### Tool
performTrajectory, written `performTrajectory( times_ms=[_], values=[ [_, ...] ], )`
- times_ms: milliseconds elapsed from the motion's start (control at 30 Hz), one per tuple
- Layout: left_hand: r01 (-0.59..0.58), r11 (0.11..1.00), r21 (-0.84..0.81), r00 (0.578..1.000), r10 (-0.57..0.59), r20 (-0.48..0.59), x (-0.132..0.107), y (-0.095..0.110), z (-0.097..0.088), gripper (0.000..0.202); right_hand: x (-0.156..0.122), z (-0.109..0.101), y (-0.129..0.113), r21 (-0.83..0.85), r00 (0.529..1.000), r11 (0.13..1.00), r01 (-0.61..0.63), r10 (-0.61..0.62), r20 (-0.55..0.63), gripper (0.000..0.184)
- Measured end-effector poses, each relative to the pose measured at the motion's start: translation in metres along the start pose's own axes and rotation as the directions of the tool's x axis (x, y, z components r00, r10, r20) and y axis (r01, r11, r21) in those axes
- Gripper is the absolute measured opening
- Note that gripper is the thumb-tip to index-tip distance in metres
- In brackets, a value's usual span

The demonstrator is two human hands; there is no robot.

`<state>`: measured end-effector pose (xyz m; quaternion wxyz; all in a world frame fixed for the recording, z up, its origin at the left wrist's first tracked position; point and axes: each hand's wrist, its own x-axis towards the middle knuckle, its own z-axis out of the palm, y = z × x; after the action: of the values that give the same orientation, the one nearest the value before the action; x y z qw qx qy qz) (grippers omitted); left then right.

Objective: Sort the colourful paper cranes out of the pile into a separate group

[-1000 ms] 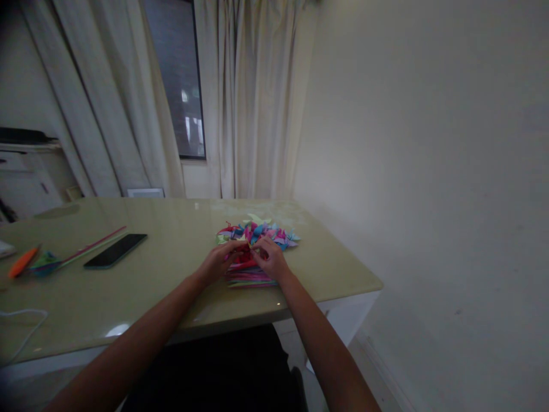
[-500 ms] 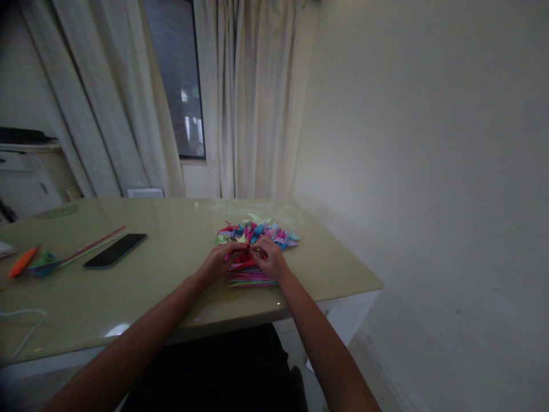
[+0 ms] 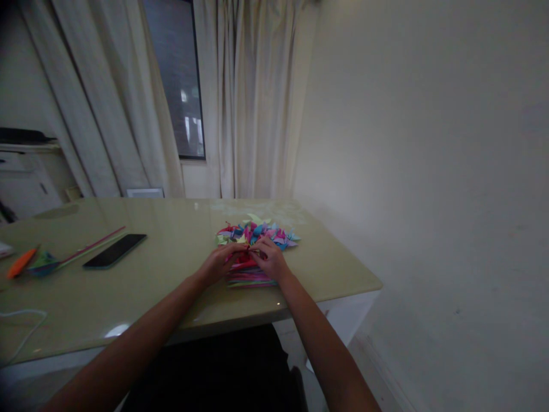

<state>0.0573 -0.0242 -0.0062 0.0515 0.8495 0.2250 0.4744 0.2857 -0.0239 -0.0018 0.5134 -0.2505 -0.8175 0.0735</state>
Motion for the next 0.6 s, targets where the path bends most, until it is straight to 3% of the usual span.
performTrajectory(
  times_ms=[600],
  values=[
    [-0.034,0.998,0.046,0.999,0.035,-0.004,-0.0038,-0.0083,0.0070,0.025,0.0016,0.0006,-0.0061,-0.118,0.996,0.990,0.083,-0.079,0.032,0.004]
  ],
)
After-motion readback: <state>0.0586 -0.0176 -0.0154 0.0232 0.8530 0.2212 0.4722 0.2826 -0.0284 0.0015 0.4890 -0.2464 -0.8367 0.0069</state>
